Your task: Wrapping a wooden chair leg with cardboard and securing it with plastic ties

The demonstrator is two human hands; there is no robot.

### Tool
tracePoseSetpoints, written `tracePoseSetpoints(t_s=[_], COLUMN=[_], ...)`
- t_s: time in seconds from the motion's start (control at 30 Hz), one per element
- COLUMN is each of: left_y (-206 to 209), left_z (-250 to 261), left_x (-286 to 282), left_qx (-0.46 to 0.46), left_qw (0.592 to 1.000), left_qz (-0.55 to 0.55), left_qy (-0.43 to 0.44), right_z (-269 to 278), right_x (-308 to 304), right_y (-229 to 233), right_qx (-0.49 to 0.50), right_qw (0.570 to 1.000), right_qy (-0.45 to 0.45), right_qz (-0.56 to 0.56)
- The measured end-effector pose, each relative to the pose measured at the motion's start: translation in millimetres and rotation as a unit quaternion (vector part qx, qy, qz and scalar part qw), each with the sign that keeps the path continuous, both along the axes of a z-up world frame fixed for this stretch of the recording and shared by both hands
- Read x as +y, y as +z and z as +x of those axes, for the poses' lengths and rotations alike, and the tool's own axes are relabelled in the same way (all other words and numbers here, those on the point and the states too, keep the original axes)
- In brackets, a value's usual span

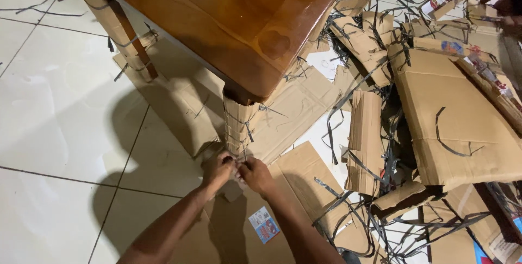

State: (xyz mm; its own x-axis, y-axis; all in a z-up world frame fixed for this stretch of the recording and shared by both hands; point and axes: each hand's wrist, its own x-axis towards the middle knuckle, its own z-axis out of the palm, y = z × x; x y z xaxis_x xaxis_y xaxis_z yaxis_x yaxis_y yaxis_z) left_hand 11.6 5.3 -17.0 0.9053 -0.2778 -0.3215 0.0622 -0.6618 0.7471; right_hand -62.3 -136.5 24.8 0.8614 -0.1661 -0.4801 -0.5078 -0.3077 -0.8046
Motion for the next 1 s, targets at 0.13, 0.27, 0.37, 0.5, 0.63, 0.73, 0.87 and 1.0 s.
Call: tracePoseSetpoints(t_s=[0.13,0.27,0.37,0.5,0.63,0.73,0.87,1.0], left_y=[16.4,1.9,-3.5,5.4,25.1,17.4,47.2,1.7], left_z=[5.1,10.4,9.4,10.9,8.7,12.9,0.4,5.5], left_x=[7.5,8.9,5.6,0.5,0.1,1.1,-2.2,-5.4], left_qx=[0.013,-0.012,0.024,0.002,-0.005,-0.053,-0.061,-0.061], left_qw=[0.999,0.996,0.998,1.0,0.999,0.998,0.995,0.995], left_qz=[0.037,0.061,0.041,0.016,-0.027,-0.011,0.031,0.044], left_qy=[-0.034,-0.057,-0.028,0.004,0.017,-0.019,-0.07,-0.06], right_z=[9.0,7.7,15.0,14.9,18.4,20.9,14.2,17.7], right_x=[6.7,7.2,10.4,2.6,-11.7,-15.0,-14.0,-26.9], right_y=[-26.6,1.3,-20.2,-16.3,-15.1,-18.0,6.3,-28.4], right_qx=[0.003,0.009,0.026,0.044,0.068,0.063,0.044,-0.048], right_qw=[0.974,0.969,0.943,0.913,0.876,0.861,0.925,0.998], right_qy=[-0.082,-0.127,-0.196,-0.241,-0.259,-0.279,-0.219,-0.024], right_qz=[0.21,0.213,0.268,0.326,0.402,0.421,0.306,0.015])
